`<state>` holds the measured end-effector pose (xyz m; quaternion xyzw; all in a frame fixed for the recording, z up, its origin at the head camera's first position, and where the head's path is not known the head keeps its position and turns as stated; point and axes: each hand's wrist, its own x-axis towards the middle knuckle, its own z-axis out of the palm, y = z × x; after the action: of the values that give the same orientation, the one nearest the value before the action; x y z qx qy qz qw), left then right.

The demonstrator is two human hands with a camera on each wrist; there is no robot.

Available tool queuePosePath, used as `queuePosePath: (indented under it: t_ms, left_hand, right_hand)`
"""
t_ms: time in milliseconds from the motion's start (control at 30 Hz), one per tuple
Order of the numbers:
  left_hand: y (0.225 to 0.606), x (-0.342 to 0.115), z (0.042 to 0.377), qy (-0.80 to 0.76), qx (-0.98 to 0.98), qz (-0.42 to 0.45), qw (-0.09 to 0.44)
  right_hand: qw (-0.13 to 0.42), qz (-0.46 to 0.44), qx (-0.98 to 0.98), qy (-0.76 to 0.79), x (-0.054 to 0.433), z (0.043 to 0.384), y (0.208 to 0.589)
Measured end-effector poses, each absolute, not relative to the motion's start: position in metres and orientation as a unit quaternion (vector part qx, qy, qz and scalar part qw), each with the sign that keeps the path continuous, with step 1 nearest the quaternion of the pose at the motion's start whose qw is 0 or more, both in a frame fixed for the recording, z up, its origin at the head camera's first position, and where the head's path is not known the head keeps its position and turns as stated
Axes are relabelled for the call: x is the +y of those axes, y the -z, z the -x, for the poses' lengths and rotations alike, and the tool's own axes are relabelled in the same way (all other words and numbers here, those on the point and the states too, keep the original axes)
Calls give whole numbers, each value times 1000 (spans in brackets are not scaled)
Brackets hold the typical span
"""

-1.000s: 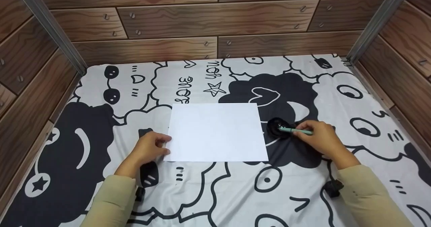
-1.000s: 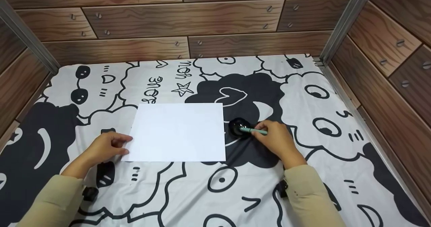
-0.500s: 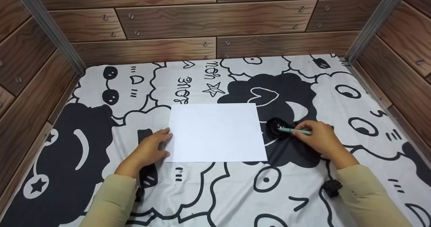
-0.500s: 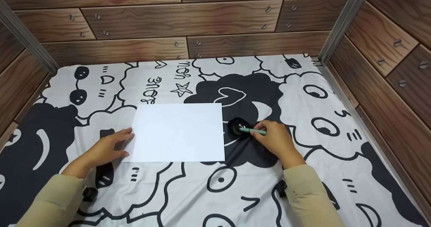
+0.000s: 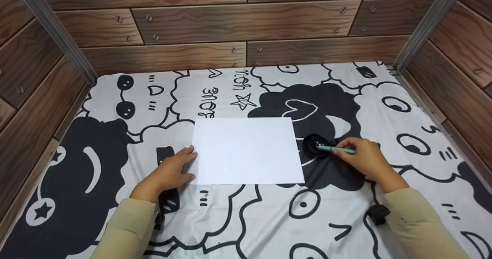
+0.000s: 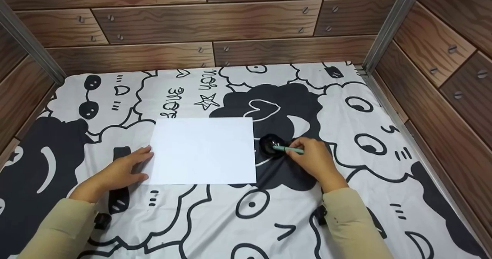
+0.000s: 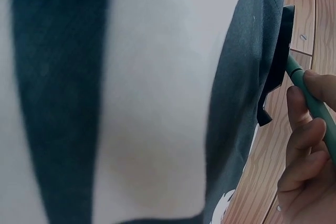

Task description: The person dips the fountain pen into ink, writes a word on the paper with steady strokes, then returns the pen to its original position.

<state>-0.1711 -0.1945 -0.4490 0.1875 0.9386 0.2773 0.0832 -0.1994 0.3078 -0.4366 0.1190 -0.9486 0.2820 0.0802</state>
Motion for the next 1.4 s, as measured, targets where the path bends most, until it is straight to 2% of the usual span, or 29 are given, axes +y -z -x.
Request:
queuePosePath:
  t_ms: [1400]
  left_hand:
    - [450, -195, 170, -260, 944, -182, 93]
  right_hand:
    - [82, -107, -948, -289, 308, 197, 427]
